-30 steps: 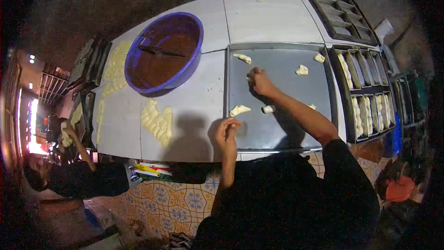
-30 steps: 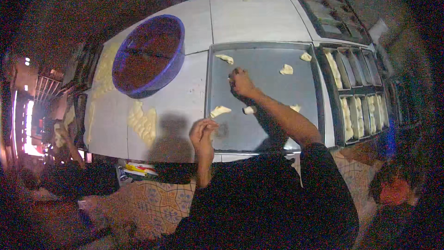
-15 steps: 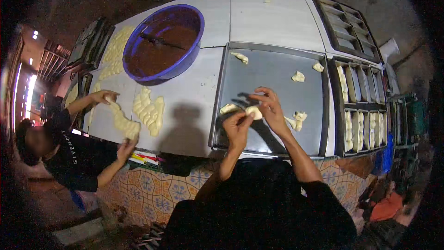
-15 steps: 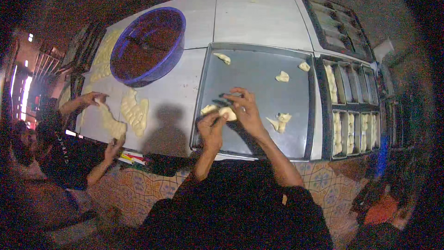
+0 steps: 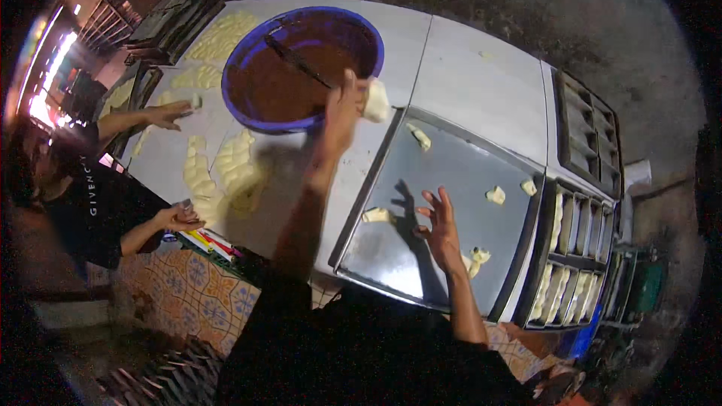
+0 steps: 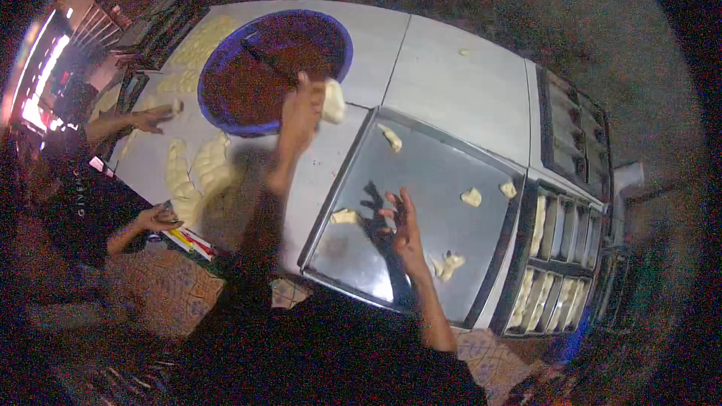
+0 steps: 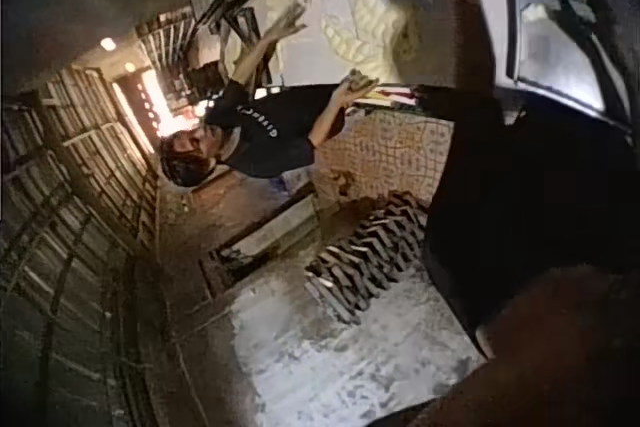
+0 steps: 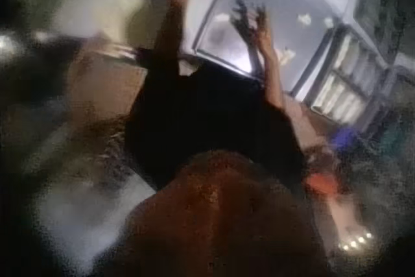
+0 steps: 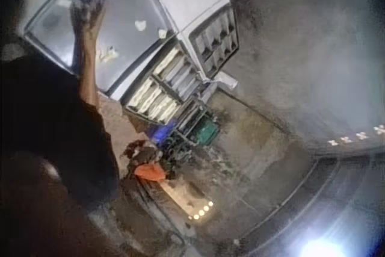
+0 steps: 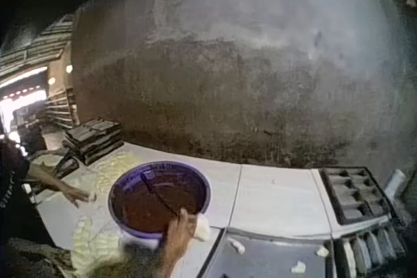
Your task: The person prepares pastries by scooping chocolate filling onto pieces of dough by hand, folding and sealing the dough around the filling, and placing the shaped dough into baking pans.
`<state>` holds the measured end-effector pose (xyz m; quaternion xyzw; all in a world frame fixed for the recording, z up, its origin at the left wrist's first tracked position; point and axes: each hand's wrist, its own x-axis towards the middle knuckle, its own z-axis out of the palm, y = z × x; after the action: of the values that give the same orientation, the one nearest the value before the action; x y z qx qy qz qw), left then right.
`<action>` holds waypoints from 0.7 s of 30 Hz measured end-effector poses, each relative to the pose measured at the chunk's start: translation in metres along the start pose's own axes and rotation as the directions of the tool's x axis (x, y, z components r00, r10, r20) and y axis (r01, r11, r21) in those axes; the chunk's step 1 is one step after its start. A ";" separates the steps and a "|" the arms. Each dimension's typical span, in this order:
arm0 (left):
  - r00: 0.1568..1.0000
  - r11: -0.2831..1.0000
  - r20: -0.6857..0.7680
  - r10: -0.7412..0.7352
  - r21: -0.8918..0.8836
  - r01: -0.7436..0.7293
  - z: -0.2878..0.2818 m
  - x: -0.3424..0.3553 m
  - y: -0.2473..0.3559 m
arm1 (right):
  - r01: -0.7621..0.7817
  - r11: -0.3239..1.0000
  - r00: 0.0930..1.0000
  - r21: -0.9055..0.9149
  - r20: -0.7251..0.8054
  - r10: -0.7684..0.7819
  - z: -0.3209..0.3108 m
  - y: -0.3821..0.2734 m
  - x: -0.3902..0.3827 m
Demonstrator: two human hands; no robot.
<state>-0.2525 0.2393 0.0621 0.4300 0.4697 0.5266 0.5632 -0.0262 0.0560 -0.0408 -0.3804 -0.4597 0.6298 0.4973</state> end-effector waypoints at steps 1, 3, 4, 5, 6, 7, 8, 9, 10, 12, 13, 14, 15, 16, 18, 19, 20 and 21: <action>0.943 0.810 -0.029 0.332 0.521 -0.269 -0.068 0.041 -0.014 | -0.002 0.999 0.999 0.038 0.047 0.000 0.021 -0.007 0.004; 0.925 0.655 -0.293 0.241 0.752 0.067 -0.138 0.105 -0.038 | -0.029 0.996 0.999 0.082 0.046 0.026 0.040 -0.007 0.007; 0.976 0.610 -0.216 0.039 0.778 0.148 -0.154 0.124 -0.063 | -0.054 0.993 0.998 0.108 0.031 0.051 0.040 -0.002 0.009; 0.975 0.545 -0.139 -0.171 0.811 0.211 -0.153 0.132 -0.066 | -0.075 0.988 0.997 0.137 0.012 0.074 0.037 0.002 0.011; 0.976 0.548 -0.138 -0.167 0.810 0.208 -0.154 0.134 -0.069 | -0.063 0.977 0.998 0.202 0.035 0.058 0.034 0.008 0.014; 0.918 0.586 -0.122 -0.378 0.736 0.339 -0.132 0.126 -0.059 | -0.052 0.979 0.999 0.199 0.005 0.052 0.028 0.008 0.016; 0.816 0.581 -0.086 -0.572 0.659 0.477 -0.114 0.124 -0.054 | -0.051 0.986 0.998 0.161 -0.013 0.054 0.023 0.009 0.018; 0.814 0.578 -0.097 -0.572 0.656 0.485 -0.121 0.120 -0.051 | -0.065 0.990 0.998 0.128 0.007 0.065 0.027 0.009 0.016; 0.909 0.683 -0.098 -0.405 0.629 0.372 -0.130 0.115 -0.048 | -0.072 0.988 0.997 0.133 0.017 0.070 0.031 0.008 0.016; 0.977 0.719 -0.141 -0.158 0.663 0.211 -0.117 0.091 -0.027 | -0.027 0.997 0.999 0.074 -0.021 0.029 0.033 0.006 0.021; 0.979 0.711 -0.112 -0.169 0.675 0.200 -0.093 0.075 -0.015 | 0.004 0.999 0.998 0.047 -0.062 -0.001 0.030 0.005 0.025; 0.986 0.820 -0.087 -0.141 0.548 0.165 -0.067 0.051 -0.006 | 0.021 0.996 0.993 0.091 -0.121 -0.010 0.032 0.001 0.025; 0.991 0.902 -0.079 -0.112 0.409 0.135 -0.043 0.019 0.007 | 0.023 0.995 0.989 0.100 -0.149 -0.008 0.030 0.003 0.029; 0.979 0.991 0.155 -0.135 0.039 0.130 -0.013 -0.022 0.021 | -0.037 0.939 0.988 0.341 -0.131 0.087 0.024 0.009 0.035; 0.809 0.857 0.484 -0.333 -0.203 0.474 -0.003 -0.064 -0.015 | -0.158 0.767 0.967 0.622 -0.059 0.247 0.036 0.000 0.035; 0.762 0.786 0.505 -0.406 -0.231 0.573 0.012 -0.086 -0.035 | -0.207 0.733 0.952 0.648 -0.039 0.304 0.027 0.013 0.031; 0.844 0.835 0.370 -0.390 -0.244 0.493 0.026 -0.108 -0.046 | -0.131 0.803 0.951 0.581 -0.154 0.267 0.036 0.005 0.026; 0.904 0.881 0.234 -0.357 -0.238 0.409 0.036 -0.124 -0.055 | -0.057 0.865 0.938 0.499 -0.270 0.218 0.043 -0.002 0.023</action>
<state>-0.2073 0.1118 0.0245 0.2903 0.4121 0.4240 0.7524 -0.0709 0.0697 -0.0273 -0.3721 -0.1729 0.6894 0.5970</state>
